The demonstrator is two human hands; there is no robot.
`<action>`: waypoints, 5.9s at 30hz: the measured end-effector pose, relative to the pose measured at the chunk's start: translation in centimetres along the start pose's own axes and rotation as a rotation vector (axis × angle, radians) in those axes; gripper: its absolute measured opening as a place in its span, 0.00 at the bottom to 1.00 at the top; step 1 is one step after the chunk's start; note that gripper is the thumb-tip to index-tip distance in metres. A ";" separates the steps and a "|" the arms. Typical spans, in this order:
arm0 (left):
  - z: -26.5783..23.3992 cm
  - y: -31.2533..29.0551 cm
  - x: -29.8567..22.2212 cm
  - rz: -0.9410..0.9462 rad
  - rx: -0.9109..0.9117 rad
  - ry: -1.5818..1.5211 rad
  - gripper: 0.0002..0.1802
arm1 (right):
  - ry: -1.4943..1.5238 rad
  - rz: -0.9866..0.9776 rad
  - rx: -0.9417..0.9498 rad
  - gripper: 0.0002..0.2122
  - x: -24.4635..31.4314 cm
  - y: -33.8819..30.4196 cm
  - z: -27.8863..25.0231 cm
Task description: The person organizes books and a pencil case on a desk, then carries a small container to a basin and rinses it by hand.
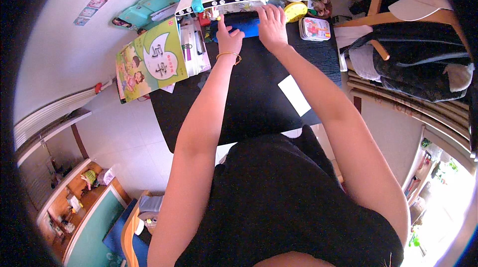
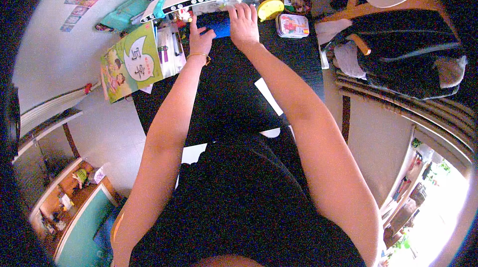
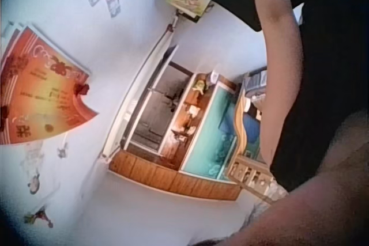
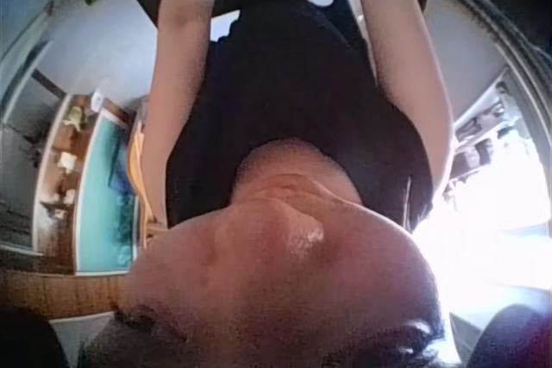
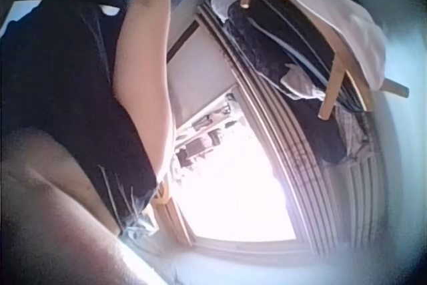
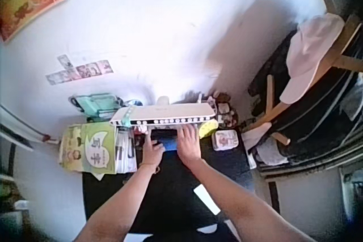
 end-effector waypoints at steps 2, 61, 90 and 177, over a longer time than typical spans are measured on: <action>-0.2 -0.5 0.0 -0.006 0.004 -0.012 0.47 | 0.171 0.035 -0.115 0.20 -0.1 -1.9 -2.9; -17.2 -18.5 -6.1 0.087 -0.252 -0.298 0.19 | 1.383 0.152 0.542 0.10 11.3 -9.5 -10.8; -50.0 -3.3 2.6 0.116 -0.784 0.881 0.24 | 0.752 0.394 0.714 0.27 21.4 -3.6 3.8; 1.4 -19.2 2.6 -0.094 0.544 -0.129 0.20 | 1.155 0.581 0.326 0.05 -6.9 -17.4 -0.9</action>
Point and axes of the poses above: each hand's wrist, its own y-axis towards the middle knuckle, its own z-axis out of the palm, x = y × z, the point moved 9 cm from there along y, towards the middle knuckle, and after that the axes turned 5 degrees about -y, right-handed, at the moved point
